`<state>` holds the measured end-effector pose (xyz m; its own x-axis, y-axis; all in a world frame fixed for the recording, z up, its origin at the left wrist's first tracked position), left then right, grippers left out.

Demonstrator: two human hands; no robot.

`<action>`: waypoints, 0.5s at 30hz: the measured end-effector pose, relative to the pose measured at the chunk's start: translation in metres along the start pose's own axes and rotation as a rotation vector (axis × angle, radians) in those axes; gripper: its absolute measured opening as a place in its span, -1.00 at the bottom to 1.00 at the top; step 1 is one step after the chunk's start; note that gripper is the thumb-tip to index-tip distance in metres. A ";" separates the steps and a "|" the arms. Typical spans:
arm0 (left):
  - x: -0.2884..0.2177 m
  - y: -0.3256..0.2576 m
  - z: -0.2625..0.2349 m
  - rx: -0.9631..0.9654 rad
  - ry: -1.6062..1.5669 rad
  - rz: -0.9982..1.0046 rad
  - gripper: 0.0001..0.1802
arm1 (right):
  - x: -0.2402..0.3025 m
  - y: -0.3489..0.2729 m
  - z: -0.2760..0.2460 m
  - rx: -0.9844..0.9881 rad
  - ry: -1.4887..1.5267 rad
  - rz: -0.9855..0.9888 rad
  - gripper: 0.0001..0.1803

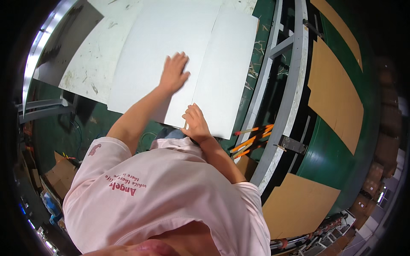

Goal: The person repeatedly picks up white rectangular panels and brown cardboard pieces from a conveyor belt and stacks them on a nearby surface. The person handles the items one at a time, placing each piece on top of the previous one.

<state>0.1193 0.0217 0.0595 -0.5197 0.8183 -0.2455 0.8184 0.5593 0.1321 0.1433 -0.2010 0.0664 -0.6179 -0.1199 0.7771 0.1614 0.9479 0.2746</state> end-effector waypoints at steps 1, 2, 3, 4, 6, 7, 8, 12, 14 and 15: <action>-0.010 -0.001 -0.002 -0.018 -0.088 0.083 -0.33 | -0.002 0.000 0.001 -0.005 -0.002 0.003 -0.50; -0.018 0.001 -0.002 -0.030 -0.179 0.166 -0.33 | -0.001 0.001 0.002 -0.008 -0.004 0.011 -0.49; -0.023 0.010 0.000 -0.020 -0.143 0.219 -0.34 | 0.000 0.001 0.003 -0.013 0.002 0.021 -0.47; -0.028 0.020 0.002 -0.010 -0.107 0.274 -0.34 | 0.003 0.003 0.003 -0.019 0.007 0.032 -0.44; -0.028 0.039 0.006 0.031 -0.041 0.325 -0.35 | 0.009 0.018 -0.007 -0.139 -0.081 0.050 -0.41; -0.027 0.049 0.008 0.060 -0.012 0.327 -0.36 | 0.011 0.026 -0.019 -0.259 -0.177 0.059 -0.41; -0.026 0.058 0.010 0.095 0.015 0.337 -0.37 | 0.011 0.034 -0.032 -0.383 -0.274 0.076 -0.40; -0.037 0.060 0.014 0.052 0.056 0.288 -0.35 | -0.105 0.023 -0.093 -0.769 -0.221 0.790 -0.43; -0.037 0.063 0.017 0.023 0.041 0.246 -0.35 | -0.121 0.031 -0.112 -0.710 -0.162 0.815 -0.43; -0.036 0.064 0.017 0.015 0.024 0.253 -0.34 | -0.128 0.037 -0.118 -0.673 -0.132 0.824 -0.43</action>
<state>0.1946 0.0254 0.0608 -0.3035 0.9349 -0.1838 0.9265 0.3346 0.1723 0.3192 -0.1854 0.0441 -0.1965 0.5535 0.8094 0.9329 0.3597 -0.0195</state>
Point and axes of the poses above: each hand's wrist, its own y-axis towards the middle knuckle, its own z-axis out of the palm, x = y × z, the point moved 1 cm from there along y, towards the middle knuckle, and after that the axes turned 6 degrees about y, right-handed, at the moved point
